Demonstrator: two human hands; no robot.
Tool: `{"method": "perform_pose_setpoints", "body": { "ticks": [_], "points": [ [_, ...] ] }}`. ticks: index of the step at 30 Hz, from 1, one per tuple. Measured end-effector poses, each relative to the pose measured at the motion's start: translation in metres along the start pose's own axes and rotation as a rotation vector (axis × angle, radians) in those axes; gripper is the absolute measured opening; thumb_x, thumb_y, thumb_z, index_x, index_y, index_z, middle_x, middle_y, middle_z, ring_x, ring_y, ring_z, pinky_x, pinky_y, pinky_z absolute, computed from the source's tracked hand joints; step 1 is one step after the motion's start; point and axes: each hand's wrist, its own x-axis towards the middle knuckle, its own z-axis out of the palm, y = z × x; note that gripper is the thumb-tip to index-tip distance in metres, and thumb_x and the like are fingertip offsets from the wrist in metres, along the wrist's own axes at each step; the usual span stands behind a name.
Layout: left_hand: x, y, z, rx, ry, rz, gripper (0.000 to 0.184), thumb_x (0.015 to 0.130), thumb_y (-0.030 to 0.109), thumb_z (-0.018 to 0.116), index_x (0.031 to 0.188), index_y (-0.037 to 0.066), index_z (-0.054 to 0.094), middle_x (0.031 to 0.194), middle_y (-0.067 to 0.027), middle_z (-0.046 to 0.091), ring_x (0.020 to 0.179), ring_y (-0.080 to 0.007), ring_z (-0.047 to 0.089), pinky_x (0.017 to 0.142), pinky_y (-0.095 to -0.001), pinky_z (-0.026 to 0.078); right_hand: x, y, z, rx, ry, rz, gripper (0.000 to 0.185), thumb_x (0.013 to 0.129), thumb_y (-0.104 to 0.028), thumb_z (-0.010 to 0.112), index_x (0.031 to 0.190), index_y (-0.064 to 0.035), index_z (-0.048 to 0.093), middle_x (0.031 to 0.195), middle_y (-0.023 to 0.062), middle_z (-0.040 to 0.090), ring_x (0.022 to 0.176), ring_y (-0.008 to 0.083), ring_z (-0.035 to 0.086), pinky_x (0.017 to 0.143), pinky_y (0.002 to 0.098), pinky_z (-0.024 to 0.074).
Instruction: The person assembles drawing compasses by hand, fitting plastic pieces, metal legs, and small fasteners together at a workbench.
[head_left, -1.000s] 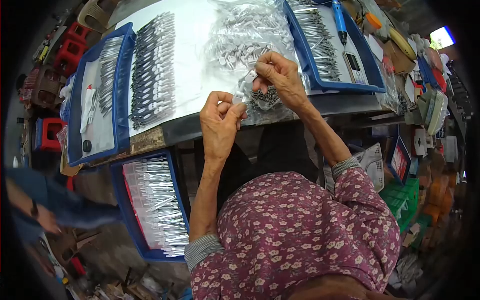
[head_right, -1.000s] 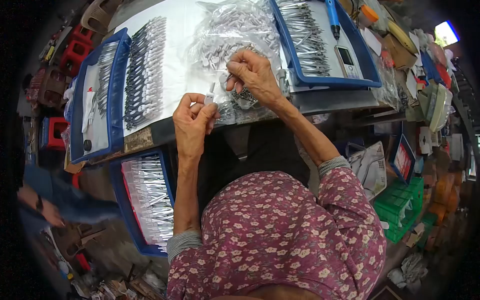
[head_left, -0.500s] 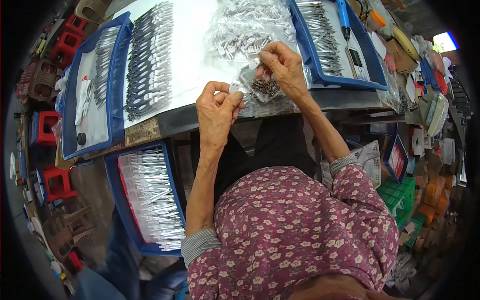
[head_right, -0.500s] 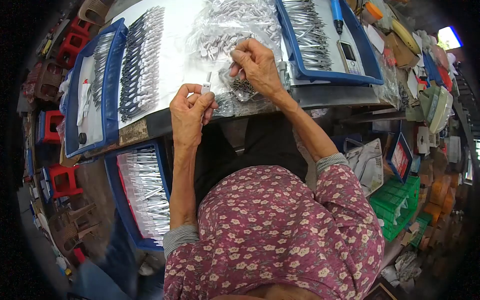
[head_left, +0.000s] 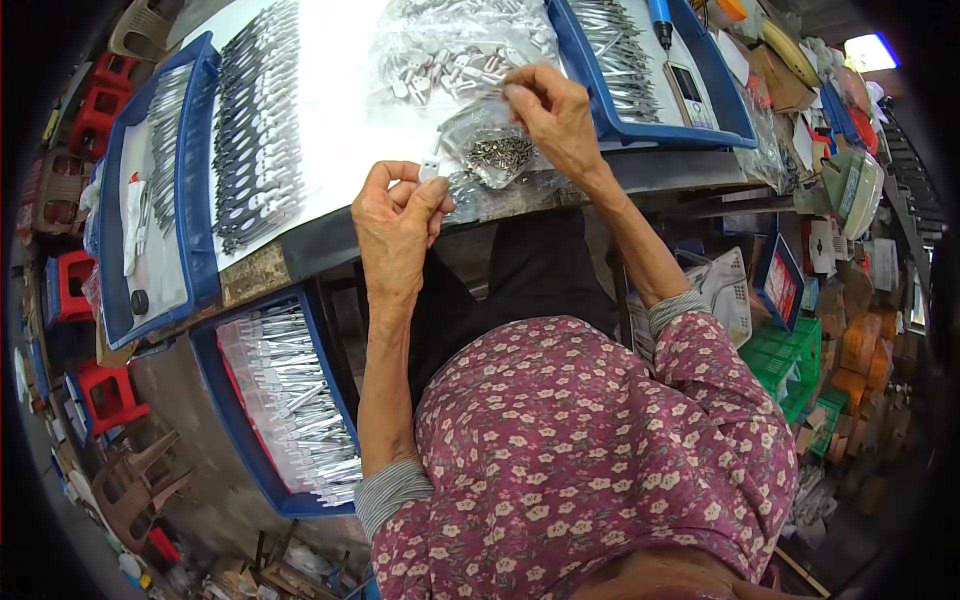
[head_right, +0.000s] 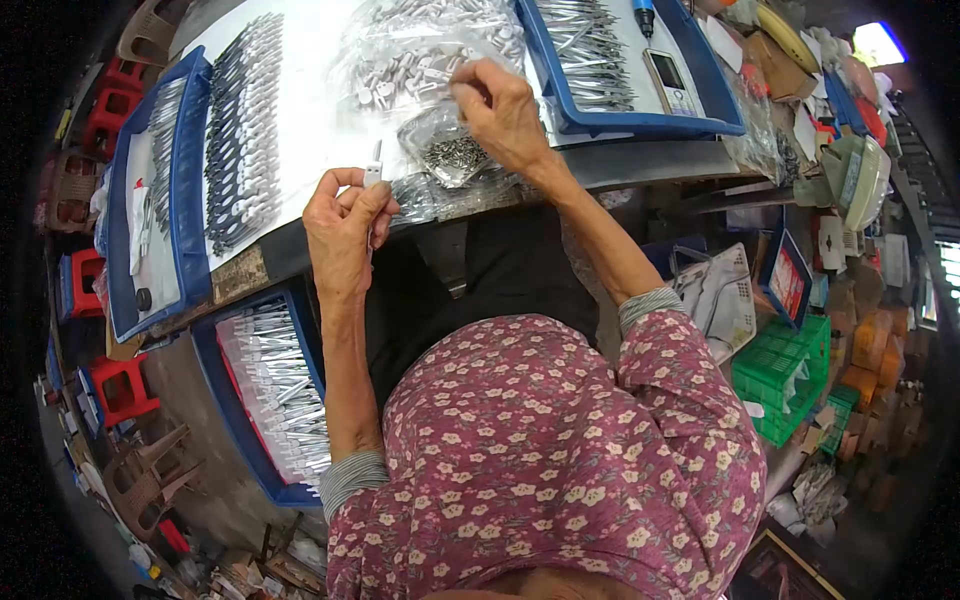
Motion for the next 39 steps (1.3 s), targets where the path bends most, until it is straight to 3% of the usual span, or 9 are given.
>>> {"method": "perform_pose_setpoints", "body": {
  "ticks": [2,5,6,10,19,28,31,34,39],
  "points": [
    [-0.001,0.002,0.002,0.009,0.000,-0.006,0.013,0.082,0.005,0.060,0.086,0.003,0.048,0.064,-0.0063,0.059,0.046,-0.0031,0.044,0.039,-0.0153,0.030,-0.015,-0.005,-0.005,-0.059,-0.080,0.019,0.010,0.084,-0.006,0.054,0.089,0.0008,0.059,0.067,0.0029,0.056,0.059,0.0071,0.050,0.053,0.0222,0.0401],
    [-0.002,0.001,0.003,0.019,-0.004,-0.015,0.013,0.082,0.004,0.059,0.087,0.003,0.048,0.063,-0.0064,0.059,0.047,-0.0033,0.044,0.039,-0.0154,0.031,-0.027,0.001,-0.008,-0.198,-0.221,-0.183,0.010,0.082,-0.004,0.056,0.090,0.0004,0.059,0.072,0.0064,0.058,0.061,0.0117,0.053,0.054,0.0252,0.0418],
    [-0.003,-0.001,0.003,0.015,-0.006,-0.014,0.014,0.082,0.005,0.060,0.087,0.003,0.048,0.064,-0.0069,0.059,0.046,-0.0037,0.044,0.039,-0.0154,0.031,-0.028,0.007,-0.005,-0.260,-0.239,-0.292,0.012,0.079,-0.003,0.058,0.091,-0.0007,0.058,0.078,0.0103,0.058,0.064,0.0211,0.057,0.057,0.0303,0.0443],
    [-0.003,-0.002,0.005,0.017,-0.007,-0.007,0.016,0.081,0.007,0.063,0.089,0.003,0.049,0.065,-0.0079,0.059,0.045,-0.0042,0.045,0.038,-0.0153,0.031,-0.034,0.013,0.005,-0.382,-0.294,-0.317,0.015,0.077,-0.003,0.059,0.091,-0.0031,0.056,0.081,0.0120,0.055,0.067,0.0311,0.057,0.058,0.0366,0.0452],
    [-0.005,-0.002,0.004,0.027,-0.004,0.002,0.016,0.081,0.007,0.063,0.089,0.003,0.049,0.065,-0.0072,0.059,0.045,-0.0039,0.044,0.038,-0.0150,0.030,-0.033,0.012,0.011,-0.527,-0.324,-0.365,0.012,0.076,-0.002,0.057,0.086,-0.0036,0.053,0.077,0.0122,0.053,0.064,0.0320,0.055,0.056,0.0383,0.0439],
    [-0.002,-0.005,0.009,0.079,-0.035,-0.001,0.016,0.082,0.008,0.062,0.090,0.003,0.050,0.064,-0.0063,0.059,0.045,-0.0042,0.045,0.037,-0.0152,0.031,-0.031,0.011,0.003,-0.303,-0.286,-0.256,0.008,0.080,-0.005,0.055,0.086,0.0001,0.054,0.071,0.0135,0.056,0.060,0.0256,0.056,0.055,0.0327,0.0435],
    [-0.001,-0.007,0.011,0.080,-0.036,0.007,0.015,0.081,0.008,0.062,0.089,0.003,0.050,0.064,-0.0060,0.059,0.045,-0.0042,0.044,0.037,-0.0153,0.030,-0.032,0.014,0.002,-0.228,-0.269,-0.176,0.010,0.083,-0.008,0.055,0.087,0.0008,0.054,0.067,0.0094,0.056,0.058,0.0181,0.054,0.053,0.0296,0.0423],
    [0.002,-0.007,0.014,0.091,-0.044,0.013,0.015,0.081,0.007,0.062,0.088,0.003,0.050,0.063,-0.0058,0.058,0.044,-0.0041,0.043,0.037,-0.0155,0.030,-0.032,0.008,-0.001,-0.122,-0.315,0.018,0.011,0.084,-0.009,0.055,0.088,0.0013,0.055,0.067,0.0038,0.055,0.058,0.0100,0.052,0.052,0.0247,0.0408],
    [0.008,-0.009,0.020,0.108,-0.058,0.017,0.014,0.081,0.007,0.062,0.087,0.003,0.050,0.062,-0.0056,0.058,0.043,-0.0040,0.043,0.037,-0.0158,0.030,-0.029,0.009,-0.001,0.248,-0.327,0.242,0.010,0.087,-0.007,0.053,0.089,0.0026,0.055,0.071,0.0036,0.057,0.058,0.0066,0.051,0.050,0.0203,0.0407]
  ]
}}
